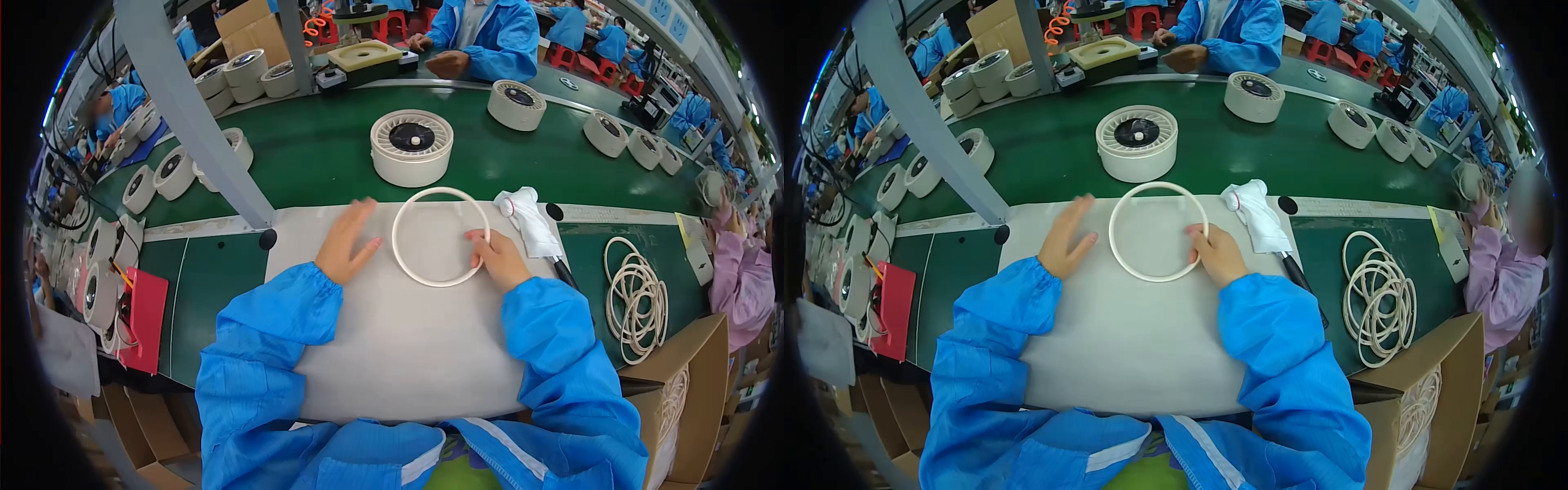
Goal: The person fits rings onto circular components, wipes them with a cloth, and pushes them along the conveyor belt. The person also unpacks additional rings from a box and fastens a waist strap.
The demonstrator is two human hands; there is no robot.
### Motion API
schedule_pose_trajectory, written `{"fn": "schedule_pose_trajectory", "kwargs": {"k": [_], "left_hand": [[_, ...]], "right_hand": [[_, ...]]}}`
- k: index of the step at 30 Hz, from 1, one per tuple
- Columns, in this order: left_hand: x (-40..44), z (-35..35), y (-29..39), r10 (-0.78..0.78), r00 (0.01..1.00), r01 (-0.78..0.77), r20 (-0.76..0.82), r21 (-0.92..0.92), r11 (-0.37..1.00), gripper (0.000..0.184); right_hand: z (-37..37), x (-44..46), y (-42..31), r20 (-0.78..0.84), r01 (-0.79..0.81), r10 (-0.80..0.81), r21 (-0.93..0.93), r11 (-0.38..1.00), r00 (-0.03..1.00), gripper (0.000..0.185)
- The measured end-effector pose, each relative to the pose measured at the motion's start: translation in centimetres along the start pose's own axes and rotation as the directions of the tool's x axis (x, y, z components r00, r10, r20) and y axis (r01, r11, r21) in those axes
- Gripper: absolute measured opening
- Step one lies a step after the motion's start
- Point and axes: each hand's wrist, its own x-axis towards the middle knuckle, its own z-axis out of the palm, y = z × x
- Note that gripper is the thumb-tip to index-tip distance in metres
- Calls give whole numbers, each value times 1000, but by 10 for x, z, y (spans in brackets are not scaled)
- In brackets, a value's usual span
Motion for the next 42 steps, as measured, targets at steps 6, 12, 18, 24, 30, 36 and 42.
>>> {"fn": "schedule_pose_trajectory", "kwargs": {"k": [6,12,18,24,30,36,42], "left_hand": [[-4,12,14,-222,960,278,168,-549,788,37],[3,3,15,-302,744,651,596,-748,127,29],[2,1,16,-233,648,751,725,-659,39,24],[2,2,15,-239,648,749,724,-661,28,22],[2,2,15,-235,647,749,725,-663,14,22],[2,2,15,-234,650,746,723,-666,16,22],[2,3,13,-245,649,742,720,-670,-4,22]], "right_hand": [[13,0,14,-152,187,-417,-724,664,896,39],[17,0,14,-136,199,-404,-703,683,905,31],[15,0,18,-137,232,-430,-677,698,892,22],[15,1,17,-126,217,-404,-681,699,906,22],[15,1,17,-122,217,-405,-688,692,906,22],[16,0,16,-112,225,-411,-694,684,905,22],[18,-3,7,-159,130,-282,-612,780,946,22]]}}
